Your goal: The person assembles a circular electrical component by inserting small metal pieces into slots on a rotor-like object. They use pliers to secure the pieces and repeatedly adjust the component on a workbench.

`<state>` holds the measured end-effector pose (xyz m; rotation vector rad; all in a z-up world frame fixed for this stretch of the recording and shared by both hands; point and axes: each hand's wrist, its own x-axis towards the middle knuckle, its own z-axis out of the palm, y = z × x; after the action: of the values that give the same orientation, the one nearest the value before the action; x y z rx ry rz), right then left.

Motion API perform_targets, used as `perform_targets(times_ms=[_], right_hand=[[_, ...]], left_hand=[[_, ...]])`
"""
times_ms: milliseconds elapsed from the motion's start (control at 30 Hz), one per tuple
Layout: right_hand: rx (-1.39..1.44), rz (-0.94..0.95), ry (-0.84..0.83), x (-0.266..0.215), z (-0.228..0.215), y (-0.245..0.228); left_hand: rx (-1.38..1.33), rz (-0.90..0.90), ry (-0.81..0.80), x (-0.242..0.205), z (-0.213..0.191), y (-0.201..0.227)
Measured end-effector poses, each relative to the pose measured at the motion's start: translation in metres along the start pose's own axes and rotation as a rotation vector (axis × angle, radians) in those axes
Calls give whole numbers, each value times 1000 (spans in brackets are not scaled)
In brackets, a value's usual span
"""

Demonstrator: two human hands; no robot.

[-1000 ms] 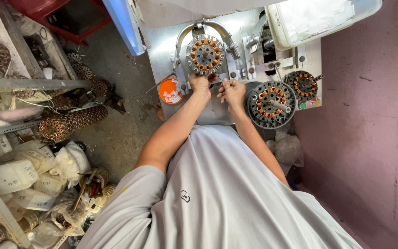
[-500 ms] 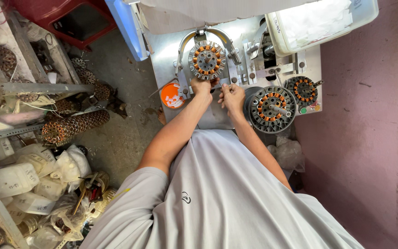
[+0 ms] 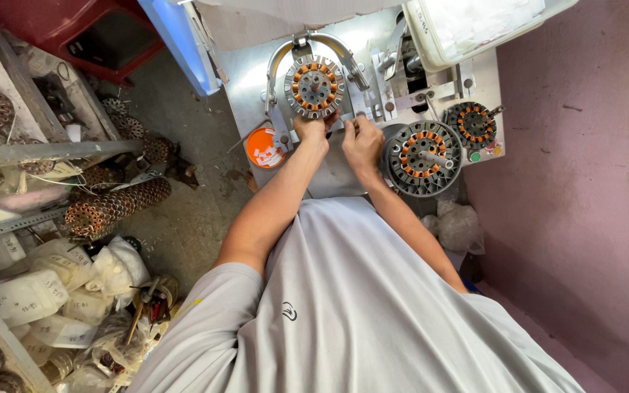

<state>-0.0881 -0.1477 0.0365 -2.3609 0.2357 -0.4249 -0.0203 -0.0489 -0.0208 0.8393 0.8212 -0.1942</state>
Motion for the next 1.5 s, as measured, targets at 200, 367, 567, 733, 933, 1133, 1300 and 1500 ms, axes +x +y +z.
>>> perform_targets(times_ms=[200, 367, 567, 733, 933, 1133, 1300, 1500], right_hand=[[541, 692, -230, 4, 20, 13], [625, 737, -226, 14, 24, 17], [180, 352, -128, 10, 23, 17], [-26, -133, -102, -1, 8, -6], [-57, 218, -367, -24, -13, -1], [-209, 169, -589, -55, -27, 25], [-424, -38, -512, -53, -33, 7], [152, -86, -217, -8, 27, -4]], left_hand=[[149, 36, 155, -2, 10, 2], [95, 23, 254, 0, 15, -1], [88, 41, 250, 4, 13, -5], [91, 1, 246, 19, 8, -19], [292, 123, -127, 2, -21, -10], [760, 734, -41, -56, -34, 40], [902, 830, -88, -90, -18, 66], [1128, 1021, -1, -78, -13, 69]])
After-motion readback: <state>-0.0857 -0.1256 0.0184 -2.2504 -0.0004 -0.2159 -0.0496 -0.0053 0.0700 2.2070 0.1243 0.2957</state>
